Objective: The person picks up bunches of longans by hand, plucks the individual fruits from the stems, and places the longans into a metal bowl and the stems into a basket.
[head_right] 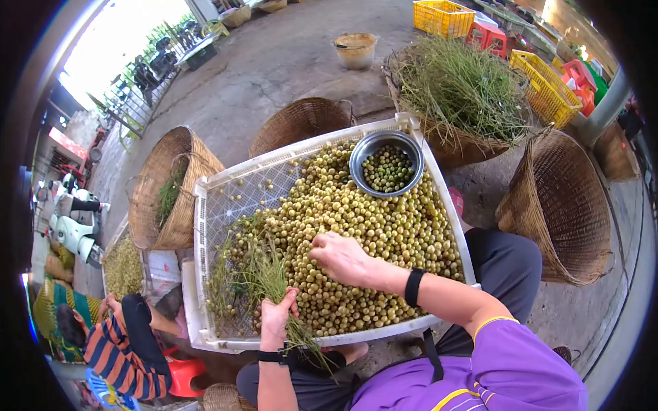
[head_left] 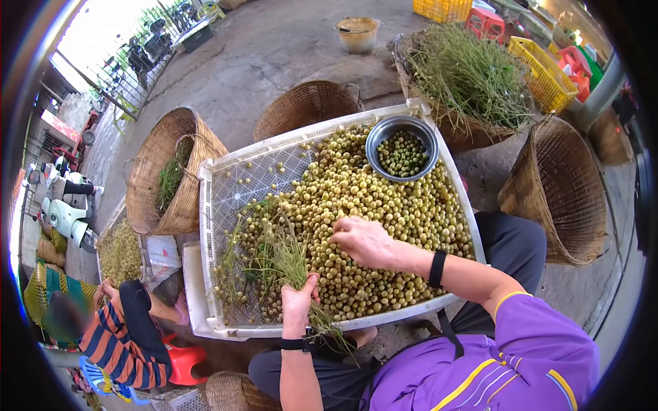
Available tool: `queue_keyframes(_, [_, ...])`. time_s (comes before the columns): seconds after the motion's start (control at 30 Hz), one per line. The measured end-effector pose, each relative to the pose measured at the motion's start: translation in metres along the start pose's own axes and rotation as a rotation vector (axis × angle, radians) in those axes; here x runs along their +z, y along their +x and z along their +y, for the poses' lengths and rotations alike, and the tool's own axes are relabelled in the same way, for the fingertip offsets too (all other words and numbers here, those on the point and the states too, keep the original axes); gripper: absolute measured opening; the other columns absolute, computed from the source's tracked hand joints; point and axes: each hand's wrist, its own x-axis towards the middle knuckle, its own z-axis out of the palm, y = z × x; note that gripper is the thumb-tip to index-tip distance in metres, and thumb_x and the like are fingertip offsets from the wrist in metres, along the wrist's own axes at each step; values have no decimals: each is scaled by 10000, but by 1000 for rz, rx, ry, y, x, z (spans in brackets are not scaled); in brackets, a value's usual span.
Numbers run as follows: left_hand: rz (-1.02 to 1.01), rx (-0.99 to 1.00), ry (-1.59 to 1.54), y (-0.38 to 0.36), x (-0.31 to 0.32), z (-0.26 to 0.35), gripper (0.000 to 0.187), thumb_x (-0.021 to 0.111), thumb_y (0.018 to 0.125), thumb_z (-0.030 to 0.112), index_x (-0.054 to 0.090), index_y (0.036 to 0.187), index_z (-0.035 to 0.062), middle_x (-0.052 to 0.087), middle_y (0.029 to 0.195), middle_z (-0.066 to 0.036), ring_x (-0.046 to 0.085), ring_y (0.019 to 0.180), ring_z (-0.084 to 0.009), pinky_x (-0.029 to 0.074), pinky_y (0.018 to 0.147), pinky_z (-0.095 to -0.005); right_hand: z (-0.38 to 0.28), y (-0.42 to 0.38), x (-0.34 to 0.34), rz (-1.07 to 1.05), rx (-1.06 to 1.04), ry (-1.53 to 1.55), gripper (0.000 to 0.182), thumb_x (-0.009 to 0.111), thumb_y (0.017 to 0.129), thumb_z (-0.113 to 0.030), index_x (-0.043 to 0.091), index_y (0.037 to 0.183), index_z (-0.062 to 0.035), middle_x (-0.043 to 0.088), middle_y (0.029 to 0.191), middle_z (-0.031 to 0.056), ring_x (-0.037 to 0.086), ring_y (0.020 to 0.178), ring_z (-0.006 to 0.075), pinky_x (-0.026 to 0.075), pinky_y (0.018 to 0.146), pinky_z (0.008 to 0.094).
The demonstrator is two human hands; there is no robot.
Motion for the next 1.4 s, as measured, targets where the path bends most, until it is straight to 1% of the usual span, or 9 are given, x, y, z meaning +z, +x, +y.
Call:
queue_keyframes(0.2, [52,-82,-114,-30,3,-11,128,654,797,93,608,864,-5,506,559,-4,452,437,-85,384,397,-229,-8,-13,22,-122,-128,32,215,617,696,-92,614,911,-92,522,902,86,535,892,250,476,658,348])
queue_keyframes(0.3, [40,-110,-120,-37,-6,-17,143,661,794,104,600,867,-3,495,546,2,446,426,-88,380,394,-227,-8,-19,24,-187,-42,-105,200,633,691,-117,588,884,-87,504,910,93,538,867,259,479,617,366])
queue_keyframes(0.5, [-11,-77,-8,-54,3,-39,99,668,773,83,632,824,6,536,572,-4,457,430,-73,375,405,-216,-18,-28,11,5,-14,-127,146,636,711,-134,586,827,-61,505,916,112,537,856,252,480,607,361])
queue_keyframes(0.67, [51,-14,-9,-56,14,-45,97,655,783,86,628,824,2,531,566,-2,467,431,-74,386,404,-217,-55,-56,14,-286,107,-94,255,650,766,-260,570,802,-21,516,894,111,541,847,236,478,613,365])
queue_keyframes(0.9, [86,-22,-211,-69,0,-43,131,625,820,100,597,890,-8,502,591,0,462,452,-91,399,415,-238,-61,-70,56,-201,115,-94,194,650,743,-251,613,723,-61,556,785,98,585,756,275,478,615,368])
queue_keyframes(1.03, [44,-81,-226,-80,-5,-27,164,625,827,121,607,920,-12,488,585,0,464,449,-97,393,413,-236,-58,-71,47,-65,251,116,145,620,778,-224,665,778,-85,604,717,62,607,682,181,466,539,332])
queue_keyframes(1.13, [-4,-9,-226,-85,3,-13,177,641,826,128,617,929,-14,538,629,-16,479,496,-84,392,430,-223,-57,-66,31,-203,679,863,224,602,839,-272,672,847,-60,588,604,-9,510,497,53,409,458,221])
queue_keyframes(1.17, [-16,30,-220,-85,8,-9,184,648,823,132,619,934,-12,544,635,-18,482,502,-85,393,435,-220,-54,-66,32,-197,656,946,230,619,844,-253,662,834,-27,618,694,-14,509,598,36,407,534,203])
queue_keyframes(1.4, [6,170,-236,-77,27,7,174,667,794,88,628,935,-6,581,673,-30,508,506,-90,407,436,-206,-69,-65,22,-233,691,1191,257,617,845,-328,614,883,-74,613,755,-24,517,601,36,402,506,183])
